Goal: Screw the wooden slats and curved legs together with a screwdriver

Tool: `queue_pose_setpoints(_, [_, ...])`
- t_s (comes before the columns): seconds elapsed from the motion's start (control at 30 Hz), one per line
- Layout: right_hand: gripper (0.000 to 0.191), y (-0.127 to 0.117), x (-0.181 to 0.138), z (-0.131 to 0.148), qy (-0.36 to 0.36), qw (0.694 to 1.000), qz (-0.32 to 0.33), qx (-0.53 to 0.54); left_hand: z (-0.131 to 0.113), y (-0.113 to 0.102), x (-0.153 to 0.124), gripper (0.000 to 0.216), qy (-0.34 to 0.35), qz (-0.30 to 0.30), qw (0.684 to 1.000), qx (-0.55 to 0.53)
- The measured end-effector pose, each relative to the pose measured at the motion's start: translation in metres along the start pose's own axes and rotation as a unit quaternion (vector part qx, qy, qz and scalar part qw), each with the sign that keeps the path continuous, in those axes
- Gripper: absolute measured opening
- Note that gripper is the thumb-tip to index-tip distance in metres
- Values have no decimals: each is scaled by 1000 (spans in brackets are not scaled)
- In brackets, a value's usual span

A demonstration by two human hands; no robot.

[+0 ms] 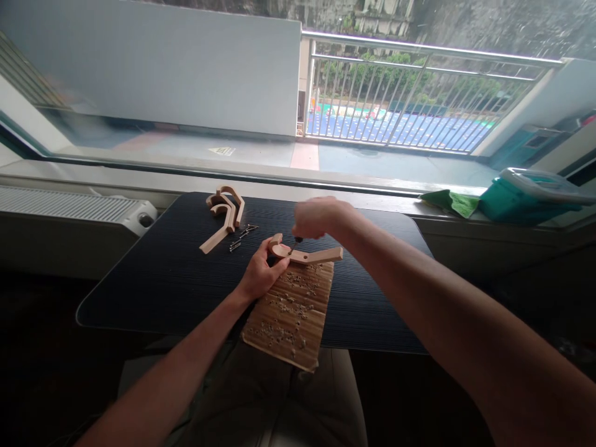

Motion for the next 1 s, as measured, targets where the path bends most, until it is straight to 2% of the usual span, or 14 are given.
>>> queue_pose_setpoints(0.03, [28, 6, -6, -4, -4, 998, 60, 36, 1, 0, 0, 37, 1, 3, 1000, 1])
queue_pose_setpoints(0.07, [25, 11, -14, -9, -28, 994, 88, 55, 1, 1, 0, 38, 3, 4, 1000, 2])
queue_pose_setpoints(0.1, [24, 17, -21, -13, -42, 994, 81, 62, 2, 1, 0, 39, 4, 3, 1000, 4])
queue_pose_setpoints(0.17, [26, 26, -35, -22, -46, 997, 6, 68, 3, 2, 1, 42, 4, -1, 1000, 8])
queue_pose_setpoints(0.27, [32, 40, -47, -31, 1, 991, -94, 93, 2, 0, 2, 58, -10, 18, 1000, 23])
queue_pose_setpoints(0.37, [34, 54, -51, -36, 52, 984, -124, 115, -1, -2, 2, 84, -40, 66, 996, 36])
queue_pose_setpoints(0.43, [42, 64, -50, -39, 58, 982, -128, 127, -2, -3, 1, 91, -57, 85, 994, 37])
queue_pose_setpoints(0.53, [50, 76, -49, -45, 68, 978, -143, 138, -2, -2, -1, 89, -58, 73, 995, 39])
queue_pose_setpoints(0.73, [44, 91, -49, -53, 65, 965, -170, 188, 3, 2, -3, 70, -11, 27, 998, 63])
queue_pose_setpoints(0.9, [36, 109, -50, -51, 37, 911, -219, 346, 2, 4, -5, 71, -13, -2, 997, 81])
queue_pose_setpoints(1.0, [35, 115, -51, -48, 35, 898, -221, 380, 1, 5, -6, 72, -4, -11, 997, 79])
Point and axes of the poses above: each hand's wrist, its own x-axis towards the middle knuckle, its own y-axis out of the palm, z = x × y, the point moved 1 cm from there along x, towards the middle knuckle, and after that the axes turned 14 degrees about -y, right-handed, at the moved point
